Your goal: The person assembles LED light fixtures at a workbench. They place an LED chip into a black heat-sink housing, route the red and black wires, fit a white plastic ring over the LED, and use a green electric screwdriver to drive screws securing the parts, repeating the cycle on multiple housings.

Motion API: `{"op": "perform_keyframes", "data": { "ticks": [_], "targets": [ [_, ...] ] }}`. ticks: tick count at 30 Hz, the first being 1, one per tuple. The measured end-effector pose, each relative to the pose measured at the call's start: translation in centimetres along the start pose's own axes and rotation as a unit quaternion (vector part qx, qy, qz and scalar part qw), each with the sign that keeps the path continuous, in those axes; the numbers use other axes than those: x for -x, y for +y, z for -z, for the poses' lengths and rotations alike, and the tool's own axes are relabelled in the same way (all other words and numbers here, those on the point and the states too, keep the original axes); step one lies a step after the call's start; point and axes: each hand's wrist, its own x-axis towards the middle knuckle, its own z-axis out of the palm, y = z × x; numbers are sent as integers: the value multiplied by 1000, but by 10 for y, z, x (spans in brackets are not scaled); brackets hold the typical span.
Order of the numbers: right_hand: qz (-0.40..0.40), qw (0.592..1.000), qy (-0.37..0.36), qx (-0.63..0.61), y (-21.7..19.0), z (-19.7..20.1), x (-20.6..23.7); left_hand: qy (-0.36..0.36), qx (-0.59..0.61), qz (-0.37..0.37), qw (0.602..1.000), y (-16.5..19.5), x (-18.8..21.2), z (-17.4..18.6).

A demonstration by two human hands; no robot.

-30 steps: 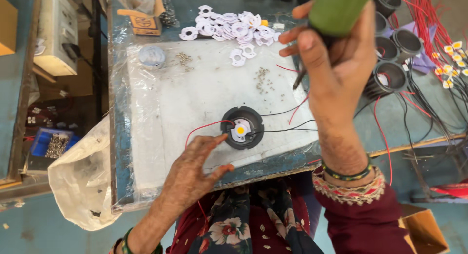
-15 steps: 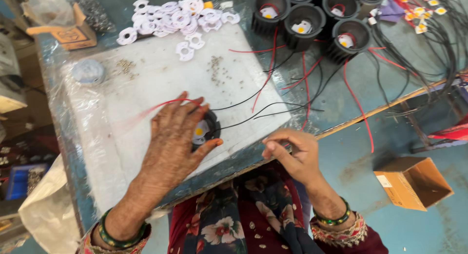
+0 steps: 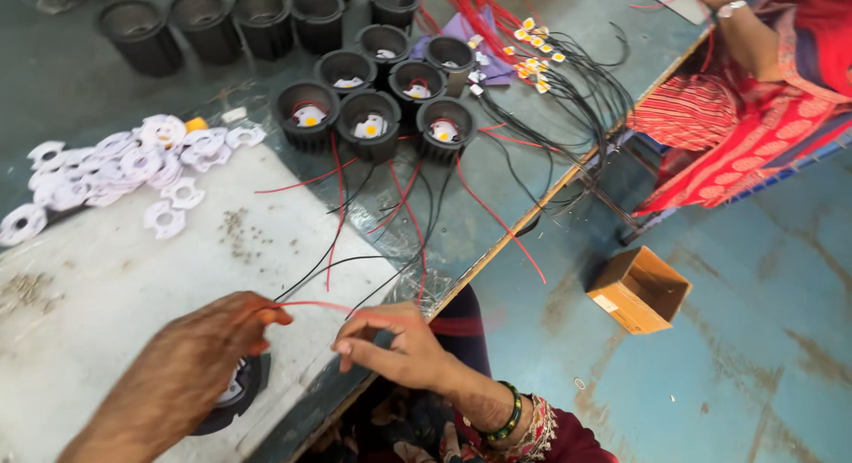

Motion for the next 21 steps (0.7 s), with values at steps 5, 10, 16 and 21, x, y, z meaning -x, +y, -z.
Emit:
{"op": "perform_keyframes", "data": {
  "ticks": [5,10,16,21],
  "targets": [
    [12,999,-24,23,4,-10,2,-11,225,197,954,-32,11,14],
    [14,997,-60,49,10,-26,-4,108,328,95,934,-53,35,39],
    [15,997,-43,57,13,-46,-13,245,473,-21,846,-35,63,53],
    [64,996,27,57,15,-68,-27,304,513,-44,801,2,72,57]
  ]
}}
